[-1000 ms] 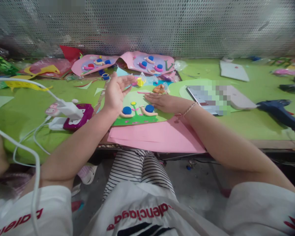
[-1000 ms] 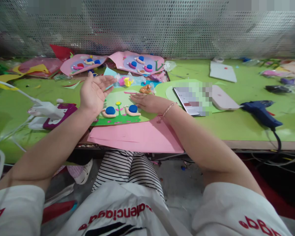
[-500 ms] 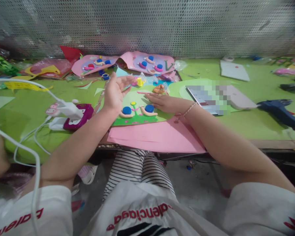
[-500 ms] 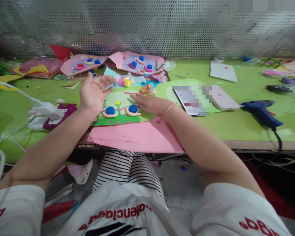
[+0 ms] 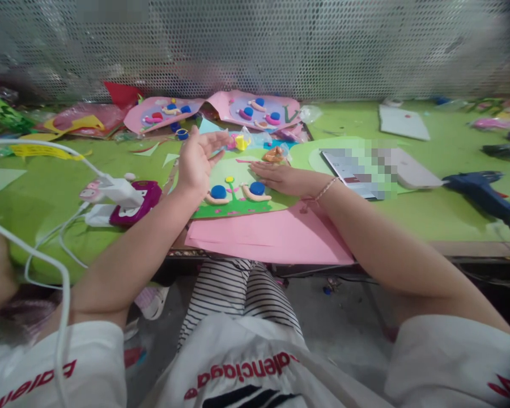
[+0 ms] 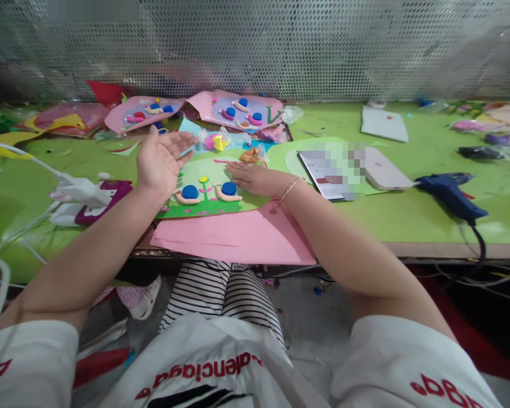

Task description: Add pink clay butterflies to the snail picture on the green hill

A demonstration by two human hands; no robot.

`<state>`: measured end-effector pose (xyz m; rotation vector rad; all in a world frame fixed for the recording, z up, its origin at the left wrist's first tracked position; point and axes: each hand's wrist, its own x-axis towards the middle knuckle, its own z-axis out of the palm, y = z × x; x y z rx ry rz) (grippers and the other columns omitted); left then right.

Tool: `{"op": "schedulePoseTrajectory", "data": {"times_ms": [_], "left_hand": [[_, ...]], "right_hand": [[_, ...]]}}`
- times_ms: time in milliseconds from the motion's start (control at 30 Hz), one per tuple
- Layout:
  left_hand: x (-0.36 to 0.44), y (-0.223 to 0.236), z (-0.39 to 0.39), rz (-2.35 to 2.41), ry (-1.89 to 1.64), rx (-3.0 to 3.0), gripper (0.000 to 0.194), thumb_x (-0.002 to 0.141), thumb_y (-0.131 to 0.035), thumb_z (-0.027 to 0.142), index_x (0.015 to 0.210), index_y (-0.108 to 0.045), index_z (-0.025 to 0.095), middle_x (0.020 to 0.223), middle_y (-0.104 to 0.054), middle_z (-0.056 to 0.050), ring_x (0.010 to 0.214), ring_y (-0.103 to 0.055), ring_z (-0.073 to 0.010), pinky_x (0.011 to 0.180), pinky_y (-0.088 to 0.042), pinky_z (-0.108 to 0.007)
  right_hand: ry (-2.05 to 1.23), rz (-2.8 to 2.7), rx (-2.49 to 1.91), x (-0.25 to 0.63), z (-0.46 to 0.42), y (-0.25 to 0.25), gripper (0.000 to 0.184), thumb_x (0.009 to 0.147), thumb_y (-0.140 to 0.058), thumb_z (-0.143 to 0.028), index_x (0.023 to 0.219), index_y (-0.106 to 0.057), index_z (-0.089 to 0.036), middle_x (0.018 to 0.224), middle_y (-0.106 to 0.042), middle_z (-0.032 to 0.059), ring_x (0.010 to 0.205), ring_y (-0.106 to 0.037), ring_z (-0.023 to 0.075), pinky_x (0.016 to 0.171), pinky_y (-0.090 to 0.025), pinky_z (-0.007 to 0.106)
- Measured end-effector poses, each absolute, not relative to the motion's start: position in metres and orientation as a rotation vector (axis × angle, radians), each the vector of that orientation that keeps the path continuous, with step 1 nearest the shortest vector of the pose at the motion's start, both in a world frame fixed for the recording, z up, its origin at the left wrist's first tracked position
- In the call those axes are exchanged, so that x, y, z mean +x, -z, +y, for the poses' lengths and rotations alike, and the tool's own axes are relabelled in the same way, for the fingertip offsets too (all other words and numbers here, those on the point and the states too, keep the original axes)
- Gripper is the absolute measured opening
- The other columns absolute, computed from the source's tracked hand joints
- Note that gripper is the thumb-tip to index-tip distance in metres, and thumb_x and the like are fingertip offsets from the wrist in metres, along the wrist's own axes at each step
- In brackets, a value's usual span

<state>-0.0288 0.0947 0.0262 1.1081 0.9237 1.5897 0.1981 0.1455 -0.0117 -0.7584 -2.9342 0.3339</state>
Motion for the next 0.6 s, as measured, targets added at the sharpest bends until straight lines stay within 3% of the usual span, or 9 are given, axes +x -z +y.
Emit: {"op": "schedulePoseTrajectory", "data": {"times_ms": [167, 367, 600], "left_hand": [[-0.0292, -0.0254, 0.0945, 0.916, -1.58, 1.114, 0.058, 0.095, -0.022, 0.051, 0.081, -0.066, 0.017, 0.096, -0.07, -0.01, 0.107, -0.062, -0.0229, 0.094, -0.045, -0.035], [-0.0299, -0.0247, 0.0955, 0.923, -1.569, 1.125, 0.06, 0.095, -0.022, 0.054, 0.081, -0.066, 0.017, 0.096, -0.071, -0.01, 0.106, -0.063, -0.0218, 0.093, -0.045, -0.034], [-0.028, -0.0265, 0.0937, 0.942, -1.574, 1.114, 0.061, 0.097, -0.018, 0.048, 0.077, -0.067, 0.018, 0.092, -0.072, -0.007, 0.105, -0.063, -0.0214, 0.091, -0.047, -0.033]], "right_hand": [[-0.289, -2.9, -0.841, 0.1948, 0.1435, 0.0115, 0.056, 0.097, -0.026, -0.033, 0.146, -0.026, -0.006, 0.151, -0.027, 0.0156, 0.14, -0.028, 0.0297, 0.115, -0.027, 0.053], [-0.248, -2.856, -0.836, 0.1929, 0.1411, 0.0093, 0.05, 0.096, -0.03, -0.03, 0.14, -0.04, -0.009, 0.148, -0.035, 0.0149, 0.135, -0.038, 0.0302, 0.111, -0.033, 0.053], [-0.239, -2.869, -0.796, 0.195, 0.1455, 0.0144, 0.052, 0.096, -0.028, -0.032, 0.14, -0.038, -0.006, 0.148, -0.034, 0.0171, 0.136, -0.036, 0.0306, 0.112, -0.032, 0.051]]}}
